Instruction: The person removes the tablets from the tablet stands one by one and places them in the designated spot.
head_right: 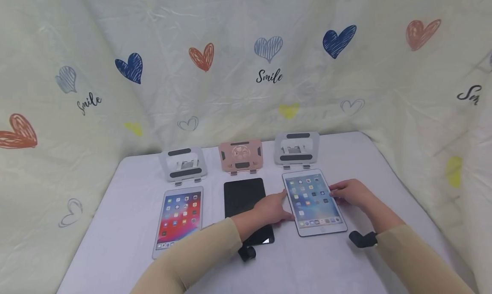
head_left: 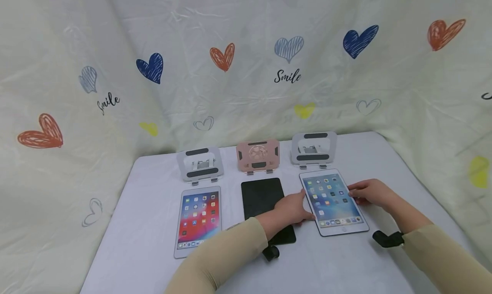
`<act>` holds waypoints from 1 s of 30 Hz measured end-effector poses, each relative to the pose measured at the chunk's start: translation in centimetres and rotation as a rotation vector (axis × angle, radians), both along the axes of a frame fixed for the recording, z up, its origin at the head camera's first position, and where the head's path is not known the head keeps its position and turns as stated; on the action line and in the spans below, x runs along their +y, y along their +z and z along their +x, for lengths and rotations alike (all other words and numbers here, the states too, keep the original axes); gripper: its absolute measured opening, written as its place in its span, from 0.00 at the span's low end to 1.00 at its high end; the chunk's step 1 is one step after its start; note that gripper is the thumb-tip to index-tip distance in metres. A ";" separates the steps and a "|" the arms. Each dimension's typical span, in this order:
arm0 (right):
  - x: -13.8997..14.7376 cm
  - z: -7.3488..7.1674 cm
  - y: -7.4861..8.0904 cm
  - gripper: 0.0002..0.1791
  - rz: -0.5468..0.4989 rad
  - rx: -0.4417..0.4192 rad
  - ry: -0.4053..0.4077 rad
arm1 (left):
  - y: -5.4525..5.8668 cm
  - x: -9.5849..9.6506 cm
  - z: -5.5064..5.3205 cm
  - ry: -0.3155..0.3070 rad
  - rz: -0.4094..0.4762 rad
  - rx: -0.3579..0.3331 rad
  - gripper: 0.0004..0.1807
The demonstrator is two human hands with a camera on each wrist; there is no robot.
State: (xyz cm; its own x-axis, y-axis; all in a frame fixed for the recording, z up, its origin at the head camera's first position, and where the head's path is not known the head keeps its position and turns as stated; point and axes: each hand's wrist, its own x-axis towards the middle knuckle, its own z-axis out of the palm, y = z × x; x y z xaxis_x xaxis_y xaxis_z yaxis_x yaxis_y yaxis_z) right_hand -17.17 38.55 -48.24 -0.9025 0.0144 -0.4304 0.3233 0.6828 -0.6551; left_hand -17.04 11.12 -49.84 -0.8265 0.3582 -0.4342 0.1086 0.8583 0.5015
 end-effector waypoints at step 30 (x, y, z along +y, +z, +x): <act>1.5 0.3 -0.6 0.27 0.075 0.020 0.058 | 0.3 0.8 0.3 0.040 0.005 0.000 0.51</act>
State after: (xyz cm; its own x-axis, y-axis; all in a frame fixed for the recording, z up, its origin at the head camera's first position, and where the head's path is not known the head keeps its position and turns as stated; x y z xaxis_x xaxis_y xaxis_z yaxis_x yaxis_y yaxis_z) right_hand -16.91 40.00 -48.83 -0.9110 -0.0063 -0.4123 0.2695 0.7476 -0.6070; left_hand -16.69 11.96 -49.50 -0.8405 0.3266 -0.4324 0.0741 0.8597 0.5053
